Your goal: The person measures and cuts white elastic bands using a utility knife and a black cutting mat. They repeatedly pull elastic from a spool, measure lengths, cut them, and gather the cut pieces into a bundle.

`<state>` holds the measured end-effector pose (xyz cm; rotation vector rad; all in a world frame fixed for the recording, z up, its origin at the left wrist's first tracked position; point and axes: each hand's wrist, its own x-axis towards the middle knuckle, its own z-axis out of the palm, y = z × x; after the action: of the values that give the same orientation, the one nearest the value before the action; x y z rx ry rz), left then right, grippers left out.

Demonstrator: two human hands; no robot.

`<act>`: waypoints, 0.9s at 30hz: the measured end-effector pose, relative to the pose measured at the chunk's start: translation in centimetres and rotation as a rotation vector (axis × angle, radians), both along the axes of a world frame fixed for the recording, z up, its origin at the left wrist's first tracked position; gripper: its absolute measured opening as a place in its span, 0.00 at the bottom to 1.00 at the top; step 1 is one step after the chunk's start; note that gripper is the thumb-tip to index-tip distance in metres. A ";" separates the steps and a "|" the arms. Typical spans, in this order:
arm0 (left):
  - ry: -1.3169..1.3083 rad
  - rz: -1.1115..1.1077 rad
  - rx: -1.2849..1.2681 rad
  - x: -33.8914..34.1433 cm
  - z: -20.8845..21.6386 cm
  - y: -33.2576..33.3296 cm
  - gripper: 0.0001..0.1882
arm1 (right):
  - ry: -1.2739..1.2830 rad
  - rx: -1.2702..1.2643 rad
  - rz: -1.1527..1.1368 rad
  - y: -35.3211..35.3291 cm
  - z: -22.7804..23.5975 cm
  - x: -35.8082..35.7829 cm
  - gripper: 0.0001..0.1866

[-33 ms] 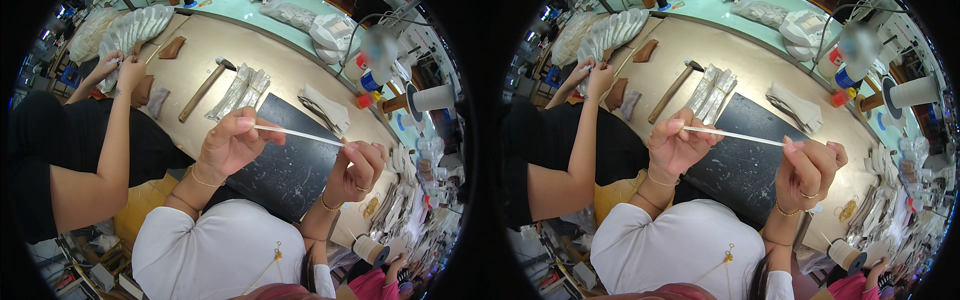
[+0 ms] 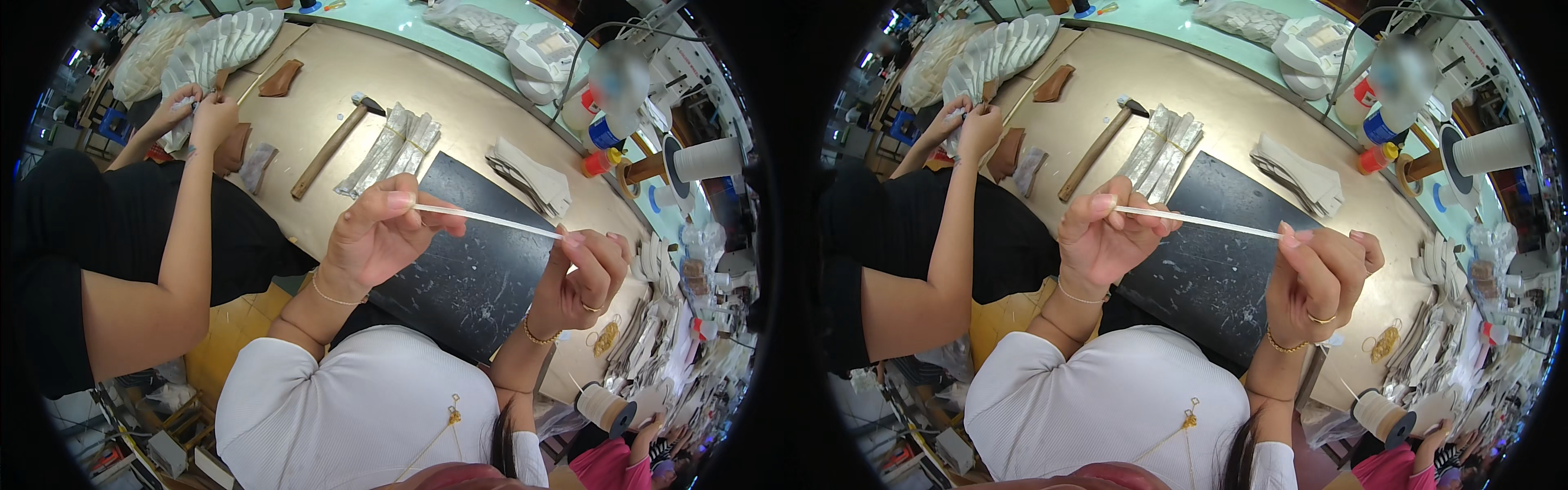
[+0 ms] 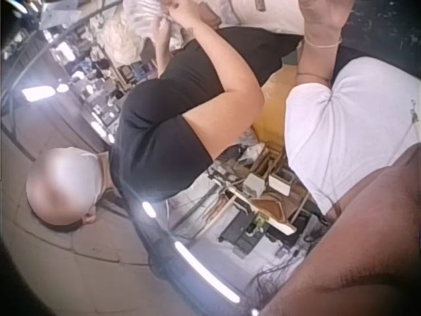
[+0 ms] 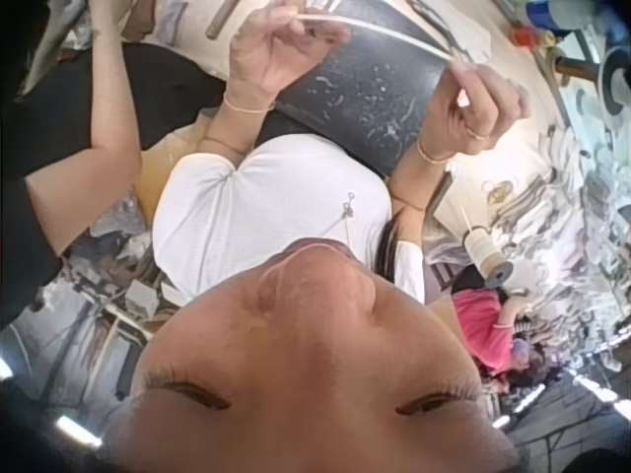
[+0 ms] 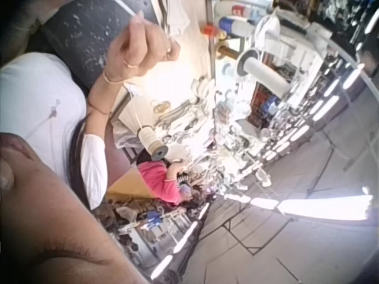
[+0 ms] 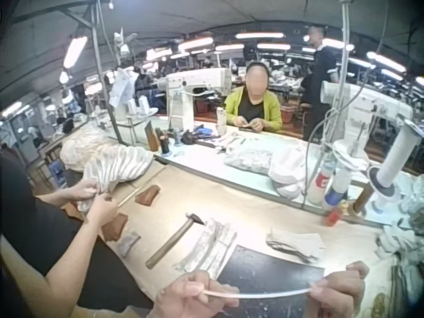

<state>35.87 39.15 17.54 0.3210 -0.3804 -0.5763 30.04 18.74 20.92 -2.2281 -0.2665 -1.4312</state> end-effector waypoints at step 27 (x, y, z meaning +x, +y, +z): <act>0.189 -0.046 -0.141 0.4 0.9 1.0 0.10 | 0.451 0.280 0.315 -0.2 -3.4 0.1 0.10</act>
<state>36.30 40.17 18.45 0.1212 -0.2452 -0.6158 30.12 18.58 17.50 -2.0922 -0.2330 -0.7288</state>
